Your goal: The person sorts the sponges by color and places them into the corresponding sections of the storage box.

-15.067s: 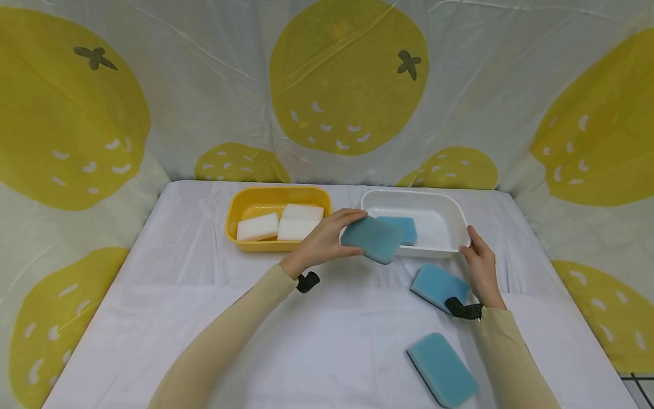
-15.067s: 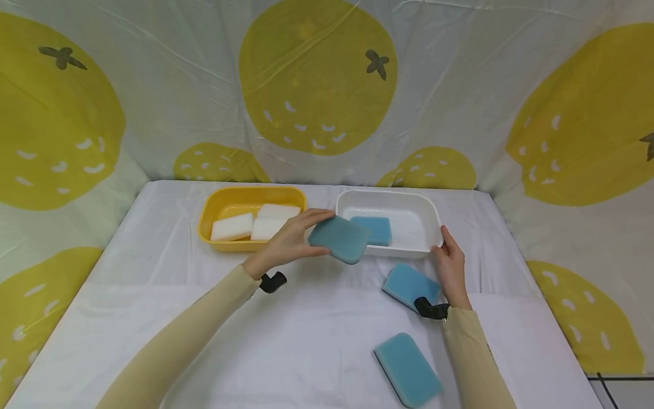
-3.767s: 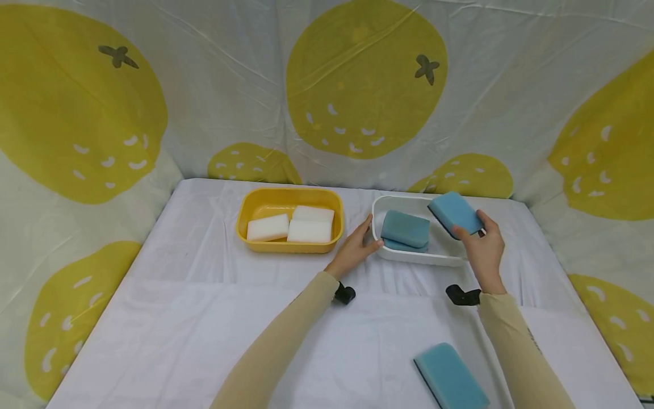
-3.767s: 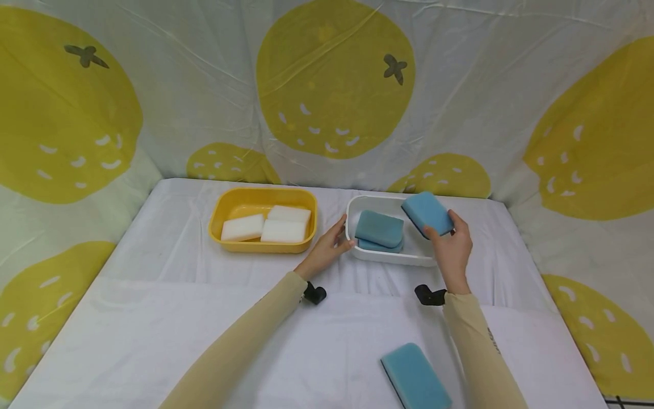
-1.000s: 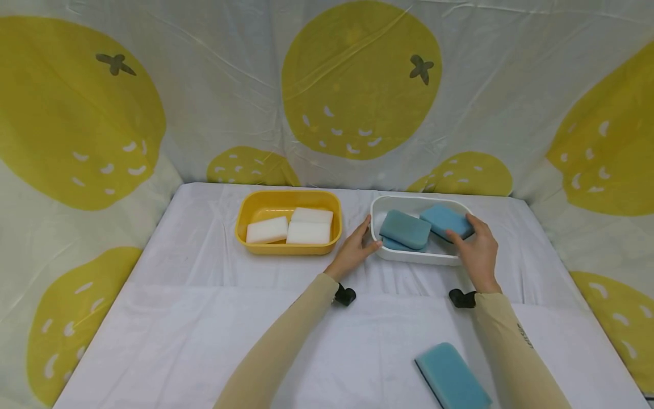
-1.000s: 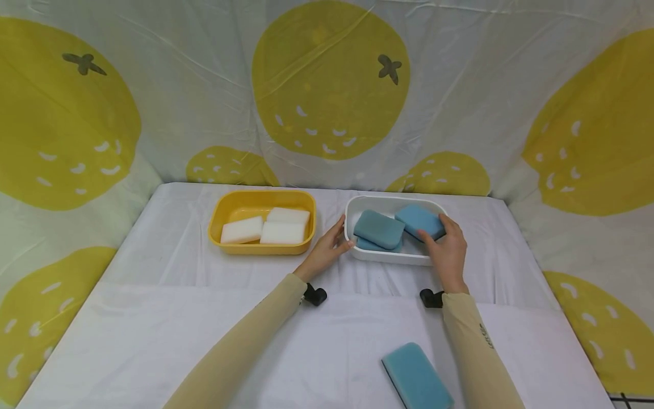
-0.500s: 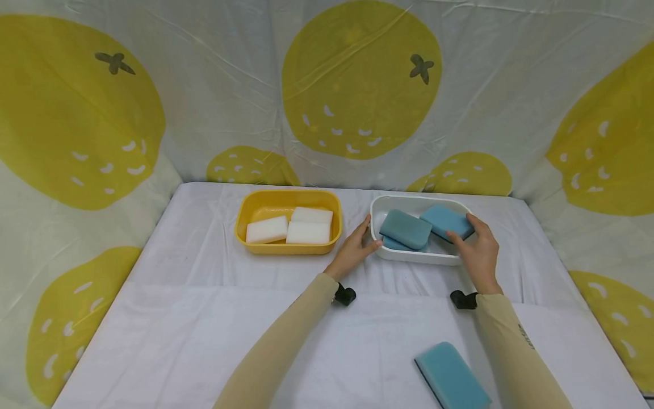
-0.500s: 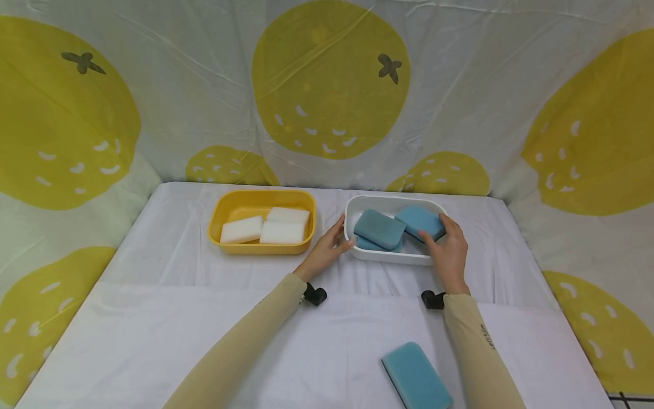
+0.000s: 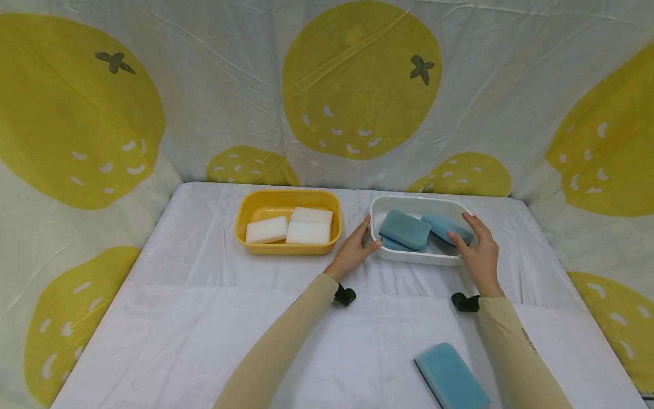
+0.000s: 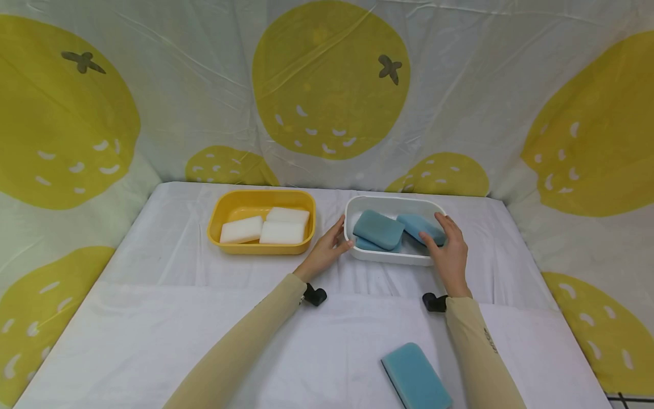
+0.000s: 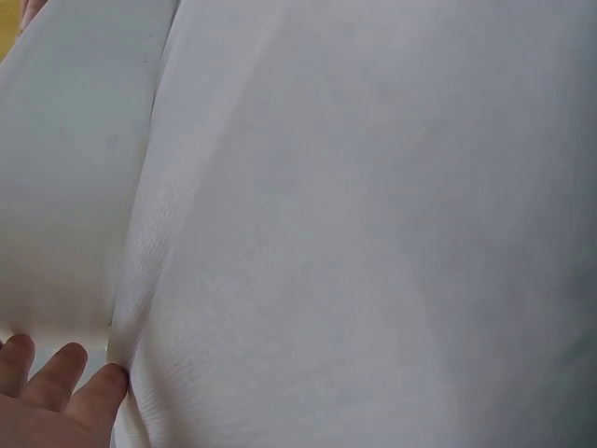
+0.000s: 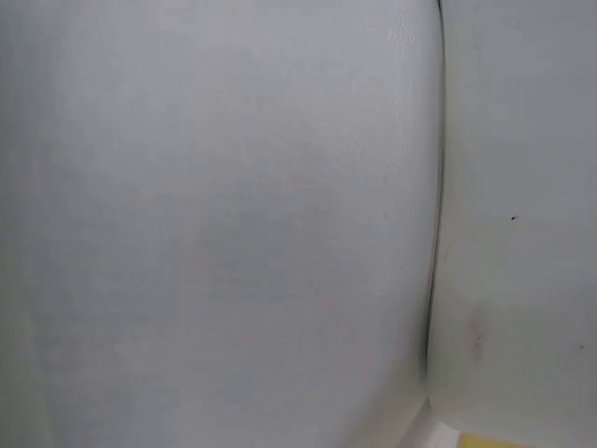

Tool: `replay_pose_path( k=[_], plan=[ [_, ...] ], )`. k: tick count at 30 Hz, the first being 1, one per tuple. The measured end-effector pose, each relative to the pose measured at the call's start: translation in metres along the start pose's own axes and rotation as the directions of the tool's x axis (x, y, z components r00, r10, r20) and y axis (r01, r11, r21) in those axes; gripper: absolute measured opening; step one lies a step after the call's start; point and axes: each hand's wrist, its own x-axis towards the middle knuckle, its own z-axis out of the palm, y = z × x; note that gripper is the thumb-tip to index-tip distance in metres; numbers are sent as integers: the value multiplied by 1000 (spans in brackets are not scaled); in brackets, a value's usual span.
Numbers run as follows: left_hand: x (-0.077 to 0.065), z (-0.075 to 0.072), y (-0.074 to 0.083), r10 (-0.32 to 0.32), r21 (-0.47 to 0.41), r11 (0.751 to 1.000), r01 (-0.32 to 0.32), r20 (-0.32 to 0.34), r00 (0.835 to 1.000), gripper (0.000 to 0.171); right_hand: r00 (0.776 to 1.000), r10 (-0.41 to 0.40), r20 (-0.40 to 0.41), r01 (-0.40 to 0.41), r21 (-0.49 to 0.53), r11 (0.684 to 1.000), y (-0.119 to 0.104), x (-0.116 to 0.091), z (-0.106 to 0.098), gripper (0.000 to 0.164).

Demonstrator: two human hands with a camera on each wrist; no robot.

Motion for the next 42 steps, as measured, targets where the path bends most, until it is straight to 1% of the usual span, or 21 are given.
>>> replay_pose_path(
  k=[8, 17, 26, 34, 37, 42],
  plan=[
    [0, 0, -1, 1, -3, 1000, -1, -8, 1000, 77, 1000, 0, -6, 0, 34, 999, -6, -4, -4, 56],
    [0, 0, -2, -19, 6, 1000, 19, -10, 1000, 77, 1000, 9, 3, -9, 82, 997, -21, -16, -15, 56],
    [0, 0, -3, -1, 7, 1000, 1, -9, 1000, 78, 999, 35, 28, -38, 94, 995, -34, -25, -25, 57],
    [-1, 1, 0, -16, -2, 1000, 16, -2, 1000, 77, 999, -21, 43, 15, 140, 990, -58, -37, -37, 57],
    [0, 1, 0, -14, 3, 1000, 14, -7, 1000, 76, 998, -51, 45, 44, 138, 989, -65, -43, -41, 57],
    [0, 0, 1, -8, 19, 1000, 8, -10, 1000, 76, 993, -102, 54, 92, 170, 981, -75, -52, -48, 61]
  ],
)
